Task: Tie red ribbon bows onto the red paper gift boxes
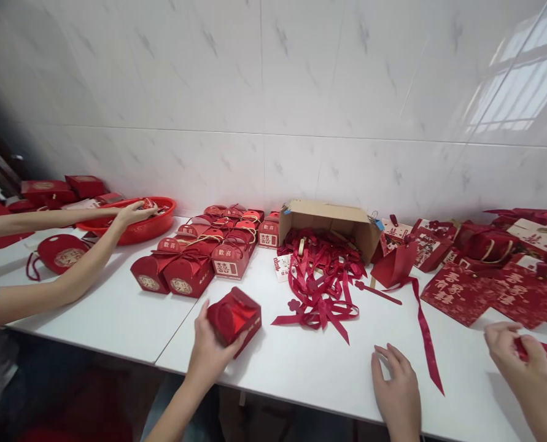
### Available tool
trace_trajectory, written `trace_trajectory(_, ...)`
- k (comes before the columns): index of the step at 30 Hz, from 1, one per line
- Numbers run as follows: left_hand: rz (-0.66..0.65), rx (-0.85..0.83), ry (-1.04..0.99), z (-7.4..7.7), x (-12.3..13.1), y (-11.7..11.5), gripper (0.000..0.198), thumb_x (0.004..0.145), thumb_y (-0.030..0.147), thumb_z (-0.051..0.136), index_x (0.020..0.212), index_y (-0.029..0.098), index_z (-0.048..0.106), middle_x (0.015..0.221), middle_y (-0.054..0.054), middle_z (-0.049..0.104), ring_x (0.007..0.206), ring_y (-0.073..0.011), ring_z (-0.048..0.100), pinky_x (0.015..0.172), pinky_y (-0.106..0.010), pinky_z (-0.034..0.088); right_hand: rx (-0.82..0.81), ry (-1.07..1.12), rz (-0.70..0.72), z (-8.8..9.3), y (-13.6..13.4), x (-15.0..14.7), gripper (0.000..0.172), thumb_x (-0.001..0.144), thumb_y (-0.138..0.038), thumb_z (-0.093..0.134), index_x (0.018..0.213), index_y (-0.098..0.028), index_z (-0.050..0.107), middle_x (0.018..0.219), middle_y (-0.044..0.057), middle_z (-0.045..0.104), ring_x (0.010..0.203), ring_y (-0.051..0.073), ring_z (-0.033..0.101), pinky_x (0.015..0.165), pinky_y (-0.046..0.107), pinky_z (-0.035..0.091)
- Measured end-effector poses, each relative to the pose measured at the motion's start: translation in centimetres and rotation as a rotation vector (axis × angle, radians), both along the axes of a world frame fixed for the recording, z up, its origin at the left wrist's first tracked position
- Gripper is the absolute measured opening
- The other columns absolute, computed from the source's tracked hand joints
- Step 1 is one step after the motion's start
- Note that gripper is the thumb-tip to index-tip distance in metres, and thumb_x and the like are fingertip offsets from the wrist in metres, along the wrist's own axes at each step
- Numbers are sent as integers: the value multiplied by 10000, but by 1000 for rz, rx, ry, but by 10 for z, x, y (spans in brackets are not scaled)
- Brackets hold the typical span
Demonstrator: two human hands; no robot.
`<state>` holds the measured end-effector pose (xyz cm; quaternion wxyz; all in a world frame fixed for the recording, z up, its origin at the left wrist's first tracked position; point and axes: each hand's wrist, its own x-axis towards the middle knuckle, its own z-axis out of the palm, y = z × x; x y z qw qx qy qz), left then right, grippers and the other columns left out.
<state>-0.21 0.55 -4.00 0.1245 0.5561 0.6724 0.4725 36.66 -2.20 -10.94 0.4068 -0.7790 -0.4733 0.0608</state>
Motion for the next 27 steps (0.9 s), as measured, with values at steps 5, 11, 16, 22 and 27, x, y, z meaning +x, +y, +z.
trace_trajectory(5, 185, -73, 444, 11, 39, 91, 682, 757, 500, 577, 1307, 115, 457, 1406, -245, 295, 1307, -421, 274, 1018, -586, 268, 92, 11, 3, -9, 5, 7, 258, 679, -455, 583, 764, -255, 722, 1080, 130, 663, 969, 365, 629, 730, 453, 521)
trace_trajectory(11, 102, -171, 489, 14, 68, 172, 712, 838, 411, 476, 1437, 104, 242, 1496, -222, 243, 1396, -357, 154, 1045, -564, 240, 58, 8, 47, -9, 4, 7, 294, 722, -480, 533, 794, -253, 705, 1031, 105, 688, 1016, 366, 608, 803, 479, 516)
trace_trajectory(16, -41, -135, 556, 40, 67, 198, 800, 799, 512, 495, 1456, 152, 216, 1522, -204, 199, 1401, -354, 157, 1055, -550, 228, 62, 30, 37, -9, 4, 8, 253, 709, -484, 537, 735, -285, 691, 943, 94, 711, 1056, 387, 586, 841, 514, 500)
trace_trajectory(22, 126, -46, 655, 60, 13, 173, 776, 776, 452, 545, 1434, 140, 276, 1521, -226, 145, 1400, -384, 68, 1061, -568, 136, 28, 40, 69, -7, 5, 13, 204, 699, -469, 587, 711, -300, 700, 920, 85, 723, 999, 390, 612, 797, 526, 508)
trace_trajectory(27, 52, -206, 753, 51, -24, 157, 646, 803, 452, 493, 1368, 152, 401, 1436, -239, 310, 1364, -399, 175, 1029, -566, 187, 29, 48, 86, -3, 4, 11, 231, 700, -480, 581, 717, -283, 700, 911, 89, 725, 984, 378, 612, 810, 506, 500)
